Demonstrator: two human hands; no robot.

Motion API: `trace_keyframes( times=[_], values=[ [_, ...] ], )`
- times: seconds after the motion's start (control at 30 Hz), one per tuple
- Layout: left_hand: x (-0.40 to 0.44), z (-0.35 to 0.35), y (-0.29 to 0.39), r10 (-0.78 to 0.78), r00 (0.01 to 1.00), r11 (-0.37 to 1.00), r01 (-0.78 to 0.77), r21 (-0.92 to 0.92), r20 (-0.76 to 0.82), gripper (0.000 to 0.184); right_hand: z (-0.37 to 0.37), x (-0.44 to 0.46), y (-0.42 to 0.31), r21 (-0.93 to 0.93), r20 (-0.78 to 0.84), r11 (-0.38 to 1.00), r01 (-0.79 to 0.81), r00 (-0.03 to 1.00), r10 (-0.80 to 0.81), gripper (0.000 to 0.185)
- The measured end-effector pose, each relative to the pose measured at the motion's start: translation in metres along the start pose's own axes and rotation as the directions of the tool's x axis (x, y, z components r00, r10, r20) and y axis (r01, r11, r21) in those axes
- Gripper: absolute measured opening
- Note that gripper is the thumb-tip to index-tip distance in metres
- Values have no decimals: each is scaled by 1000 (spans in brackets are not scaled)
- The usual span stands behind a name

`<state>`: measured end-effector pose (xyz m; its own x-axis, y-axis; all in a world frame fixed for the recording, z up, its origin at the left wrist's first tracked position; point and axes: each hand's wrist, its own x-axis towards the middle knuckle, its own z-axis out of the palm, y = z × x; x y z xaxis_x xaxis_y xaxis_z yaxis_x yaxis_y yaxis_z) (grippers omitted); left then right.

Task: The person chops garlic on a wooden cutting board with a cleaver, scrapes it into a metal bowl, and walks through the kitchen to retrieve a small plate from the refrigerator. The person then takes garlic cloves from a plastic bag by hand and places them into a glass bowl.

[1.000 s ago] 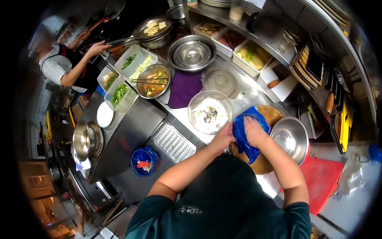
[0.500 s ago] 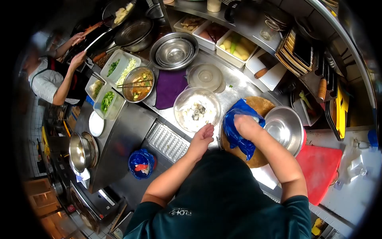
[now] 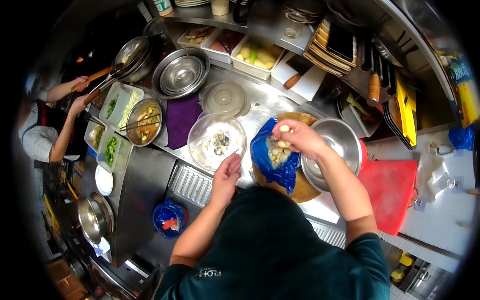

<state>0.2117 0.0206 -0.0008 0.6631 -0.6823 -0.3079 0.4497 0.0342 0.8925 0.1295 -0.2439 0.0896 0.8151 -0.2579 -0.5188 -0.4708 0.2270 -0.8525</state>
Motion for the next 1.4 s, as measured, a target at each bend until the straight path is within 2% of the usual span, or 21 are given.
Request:
trace_keyframes(
  times=[0.07,0.17,0.27,0.37,0.43,0.5,0.6,0.7,0.9,1.1,1.17,1.23,1.3,1.4],
  values=[
    [-2,-1,-2,0,1000,1000,0,-31,-10,61,-10,2,-1,382,-3,923,-40,999,44,14],
    [-3,-1,1,71,997,997,-72,-33,-19,56,-20,10,7,778,-3,628,-14,1000,26,21],
    [1,11,25,227,973,974,-227,14,-37,49,3,24,2,957,26,289,-30,999,19,24],
    [16,29,61,325,946,940,-325,-101,-25,49,53,36,-7,982,55,185,-49,998,-33,26],
    [33,42,78,378,920,856,-390,-338,-105,57,88,45,-13,982,83,176,-71,995,-59,20],
    [51,45,87,336,925,758,-377,-532,-177,66,112,65,-3,972,119,220,-81,979,-165,22],
    [62,33,95,235,926,606,-378,-700,-297,72,147,71,-20,976,17,216,13,991,-136,25],
    [61,13,92,173,936,507,-352,-787,-307,74,162,72,-25,973,58,229,-27,990,-128,35],
    [69,-15,70,166,918,458,-396,-796,-361,71,183,89,-5,965,49,260,-12,990,-135,47],
    [67,-19,63,127,914,438,-401,-804,-386,68,186,93,6,971,81,235,-40,983,-166,50],
    [66,-19,64,142,911,466,-407,-785,-388,67,182,96,15,970,96,238,-48,976,-197,51],
    [67,-20,58,241,912,419,-407,-812,-332,64,179,101,23,960,115,276,-47,965,-235,54],
    [68,-21,57,193,916,441,-401,-803,-351,63,181,98,22,961,125,271,-54,960,-251,57],
    [63,-18,64,111,921,448,-381,-809,-372,65,187,94,14,968,73,251,-29,983,-166,57]
  ],
)
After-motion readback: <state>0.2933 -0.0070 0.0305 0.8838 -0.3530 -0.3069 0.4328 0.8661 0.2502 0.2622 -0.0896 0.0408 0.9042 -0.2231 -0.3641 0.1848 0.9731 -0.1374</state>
